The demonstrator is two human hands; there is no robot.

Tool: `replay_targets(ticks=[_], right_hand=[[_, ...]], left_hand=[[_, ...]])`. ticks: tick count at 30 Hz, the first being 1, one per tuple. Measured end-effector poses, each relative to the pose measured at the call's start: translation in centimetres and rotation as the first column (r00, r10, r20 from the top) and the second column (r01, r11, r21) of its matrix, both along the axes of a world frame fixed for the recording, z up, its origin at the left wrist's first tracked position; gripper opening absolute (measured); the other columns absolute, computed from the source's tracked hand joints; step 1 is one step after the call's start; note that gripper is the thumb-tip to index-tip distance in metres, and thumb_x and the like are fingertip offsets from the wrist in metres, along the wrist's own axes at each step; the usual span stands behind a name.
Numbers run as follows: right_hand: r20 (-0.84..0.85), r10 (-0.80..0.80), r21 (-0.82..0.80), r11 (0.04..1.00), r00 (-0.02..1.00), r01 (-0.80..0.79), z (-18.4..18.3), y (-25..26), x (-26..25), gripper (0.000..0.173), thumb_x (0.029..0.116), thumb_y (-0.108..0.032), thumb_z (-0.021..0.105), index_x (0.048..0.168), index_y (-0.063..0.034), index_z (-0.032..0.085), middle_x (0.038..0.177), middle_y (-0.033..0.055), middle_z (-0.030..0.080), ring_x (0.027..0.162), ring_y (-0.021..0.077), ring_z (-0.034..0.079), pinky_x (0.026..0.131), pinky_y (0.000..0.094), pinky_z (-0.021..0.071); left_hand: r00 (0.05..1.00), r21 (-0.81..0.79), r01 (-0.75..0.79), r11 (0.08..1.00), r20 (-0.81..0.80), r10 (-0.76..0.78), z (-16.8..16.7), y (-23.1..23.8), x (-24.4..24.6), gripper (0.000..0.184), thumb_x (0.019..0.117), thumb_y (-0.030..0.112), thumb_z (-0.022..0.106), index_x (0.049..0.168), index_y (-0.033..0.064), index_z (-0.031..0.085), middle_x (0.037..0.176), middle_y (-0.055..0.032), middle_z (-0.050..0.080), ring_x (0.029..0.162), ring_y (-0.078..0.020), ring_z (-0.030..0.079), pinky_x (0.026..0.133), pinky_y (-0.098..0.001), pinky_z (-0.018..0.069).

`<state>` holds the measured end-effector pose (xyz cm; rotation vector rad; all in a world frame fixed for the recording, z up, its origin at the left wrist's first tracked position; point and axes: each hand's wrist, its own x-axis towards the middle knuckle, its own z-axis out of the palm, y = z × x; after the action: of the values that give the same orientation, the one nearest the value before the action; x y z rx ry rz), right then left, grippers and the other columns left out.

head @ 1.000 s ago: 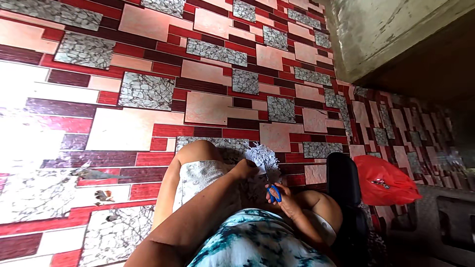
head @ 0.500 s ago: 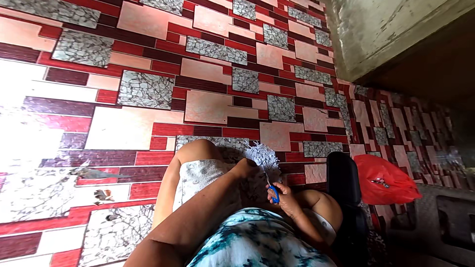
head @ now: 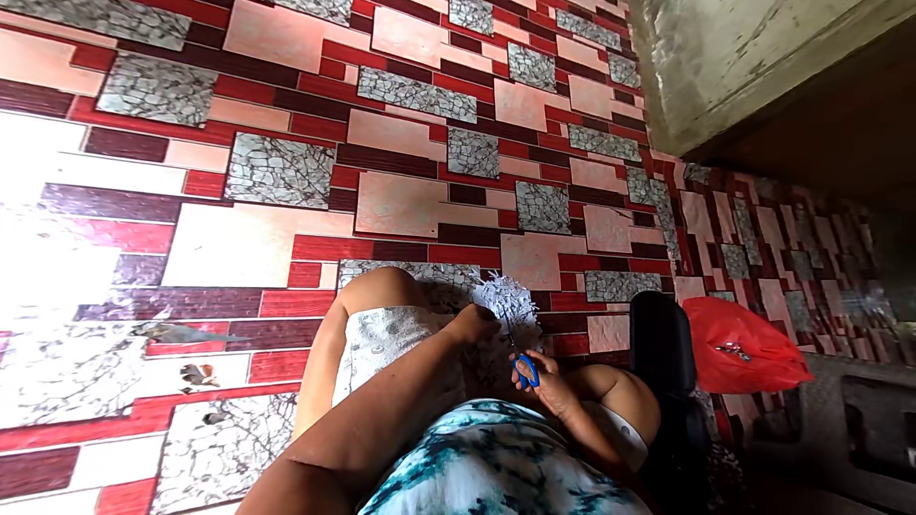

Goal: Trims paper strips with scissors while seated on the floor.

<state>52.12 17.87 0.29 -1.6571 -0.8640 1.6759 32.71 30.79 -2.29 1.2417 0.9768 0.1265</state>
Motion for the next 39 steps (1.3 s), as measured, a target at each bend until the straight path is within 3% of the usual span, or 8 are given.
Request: replay_targets(ticks=[6,11,15,27,34,39], right_hand=[[0.081,-0.010,0.026,1.000,0.997,0.008,0.50,0.08,-0.11,0.019,0.0945,0.001,0.063,0.113,0.0053,0.063,0.080,0.0018,0.069,0.062,0.0050,0.063,0.058,0.0192,0.0539],[-0.023,0.025,-0.053,0.998,0.999,-0.027,0.10,-0.17,0.45,0.024,0.1005,-0.012,0.053,0.118,0.0025,0.060,0.077,0.0013,0.069,0.064,0.0072,0.065,0.056,0.0204,0.0526],[-0.039,0.025,-0.031,0.999,0.999,-0.026,0.03,-0.11,0.39,0.025,0.0998,-0.015,0.054,0.117,0.0021,0.060,0.078,0.0014,0.070,0.065,0.0074,0.065,0.057,0.0205,0.0527],[0.076,0.002,0.018,1.000,0.997,-0.003,0.23,0.11,-0.19,0.019,0.0943,0.001,0.064,0.113,0.0045,0.063,0.079,0.0013,0.069,0.062,0.0050,0.063,0.059,0.0196,0.0543],[-0.061,0.008,-0.040,0.999,0.998,-0.011,-0.13,-0.31,0.45,0.026,0.1006,-0.014,0.051,0.119,0.0031,0.059,0.078,0.0021,0.069,0.065,0.0086,0.065,0.058,0.0218,0.0541],[-0.040,0.014,-0.016,1.000,0.999,-0.014,0.09,-0.11,0.13,0.022,0.0988,-0.010,0.057,0.117,0.0020,0.061,0.078,0.0012,0.070,0.064,0.0072,0.065,0.058,0.0206,0.0535]], left_hand=[[1.000,-0.015,0.000,1.000,-0.014,0.000,0.19,0.15,-0.04,0.028,0.1055,0.022,0.057,0.110,-0.0035,0.067,0.093,-0.0106,0.065,0.078,-0.0125,0.059,0.079,-0.0340,0.0512],[1.000,-0.033,-0.020,0.999,-0.017,0.020,0.33,0.10,-0.04,0.027,0.1058,0.021,0.056,0.111,-0.0035,0.066,0.093,-0.0101,0.064,0.077,-0.0120,0.057,0.077,-0.0331,0.0503],[1.000,-0.031,-0.013,0.999,-0.022,0.013,0.38,0.07,0.04,0.027,0.1059,0.020,0.057,0.112,-0.0041,0.066,0.094,-0.0106,0.064,0.077,-0.0116,0.057,0.078,-0.0322,0.0503],[1.000,-0.016,0.015,1.000,-0.009,-0.015,0.25,0.10,-0.01,0.028,0.1058,0.023,0.057,0.111,-0.0032,0.066,0.095,-0.0105,0.064,0.080,-0.0123,0.058,0.080,-0.0339,0.0503],[0.999,-0.052,-0.038,0.998,-0.035,0.036,0.38,0.10,0.20,0.025,0.1059,0.018,0.053,0.113,-0.0022,0.065,0.094,-0.0096,0.062,0.078,-0.0125,0.055,0.076,-0.0334,0.0483],[0.999,-0.042,-0.008,0.999,-0.036,0.006,0.17,0.06,0.31,0.027,0.1052,0.019,0.056,0.115,-0.0037,0.065,0.099,-0.0129,0.064,0.083,-0.0152,0.058,0.082,-0.0363,0.0500]])
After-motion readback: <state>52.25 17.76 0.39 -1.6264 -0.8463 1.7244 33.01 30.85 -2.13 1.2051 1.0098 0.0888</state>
